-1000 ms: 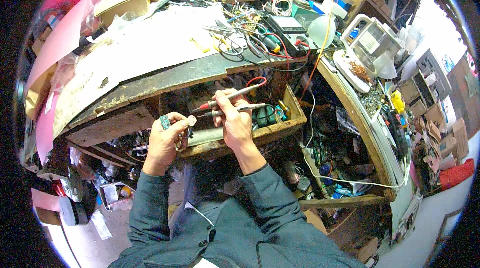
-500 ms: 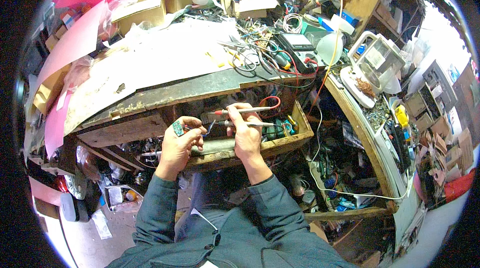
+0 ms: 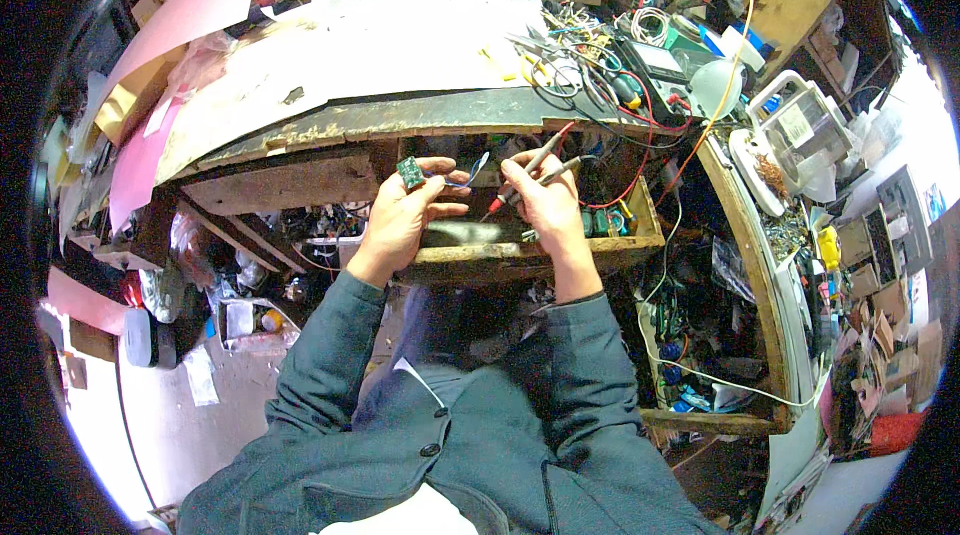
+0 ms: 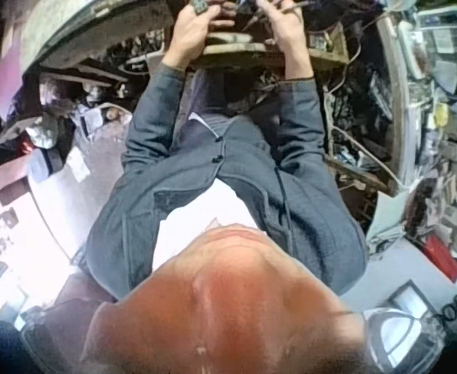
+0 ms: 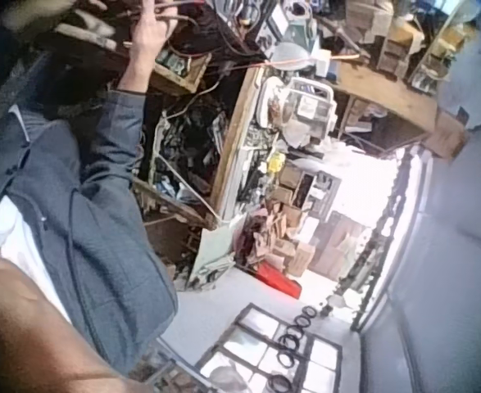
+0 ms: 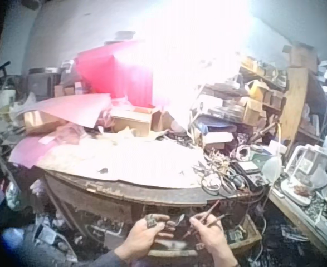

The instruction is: The person uses multimeter probes to test points on a small green circuit board held in the left hand. The person then reaches into a drawer and retrieves a small yellow component, handling it briefly before the clip ends.

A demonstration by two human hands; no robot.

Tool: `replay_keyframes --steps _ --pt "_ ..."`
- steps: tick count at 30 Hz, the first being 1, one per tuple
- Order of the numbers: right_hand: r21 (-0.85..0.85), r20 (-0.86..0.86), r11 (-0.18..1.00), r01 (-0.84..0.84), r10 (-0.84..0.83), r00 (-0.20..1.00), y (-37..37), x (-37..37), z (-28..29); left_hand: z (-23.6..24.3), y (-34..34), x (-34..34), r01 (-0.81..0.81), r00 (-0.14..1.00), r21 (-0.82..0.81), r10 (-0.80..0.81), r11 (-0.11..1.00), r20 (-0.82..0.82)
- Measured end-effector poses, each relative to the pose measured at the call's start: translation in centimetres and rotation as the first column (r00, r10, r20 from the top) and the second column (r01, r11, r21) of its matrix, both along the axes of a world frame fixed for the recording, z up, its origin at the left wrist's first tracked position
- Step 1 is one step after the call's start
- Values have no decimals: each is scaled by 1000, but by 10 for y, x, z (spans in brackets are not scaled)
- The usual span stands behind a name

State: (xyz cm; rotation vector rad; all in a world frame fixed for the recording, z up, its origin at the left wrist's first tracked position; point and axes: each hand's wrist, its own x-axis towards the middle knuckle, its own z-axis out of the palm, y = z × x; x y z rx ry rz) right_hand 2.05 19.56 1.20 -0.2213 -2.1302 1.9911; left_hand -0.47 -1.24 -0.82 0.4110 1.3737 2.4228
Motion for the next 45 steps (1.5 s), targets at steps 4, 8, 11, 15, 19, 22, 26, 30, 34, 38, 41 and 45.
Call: replay_keyframes --steps 4,8,11,15,19,22,26,30,34,38,41,45 --pt "35 60 991 -131 129 990 12 2 6 3 0 0 -28 1000 17 29 999 -10" --pt "36 82 979 -202 198 977 11 4 5 4 -2 -2 -22 1000 80 21 997 13" --pt "424 165 896 -130 65 984 9 -1 -3 16 -5 0 -30 1000 48 29 998 10" --pt "868 147 495 -39 -182 972 -17 9 12 49 -24 -3 -2 1000 129 1 992 4" --pt "919 170 378 -111 -128 977 -23 12 13 84 -49 -6 111 992 211 -95 971 -81" --pt "920 38 390 -44 23 999 -20 15 11 98 -63 -5 114 993 297 -99 948 -63" --pt "775 -214 626 81 139 967 -16 16 2 107 -78 1 216 975 505 -212 835 -66" --pt "491 -271 870 -49 206 940 -33 23 3 110 -81 7 341 924 657 -367 672 -105" --pt "110 -231 870 -481 493 839 -80 41 15 117 -80 28 388 896 696 -423 604 -132" --pt "-336 -352 673 -659 559 751 -118 50 27 105 -82 32 404 879 705 -461 583 -123" --pt "-374 -276 706 -602 535 799 -124 48 16 103 -86 44 284 920 682 -393 674 6" --pt "-427 -247 734 -528 467 849 -124 54 8 88 -94 48 55 987 594 -134 803 90"
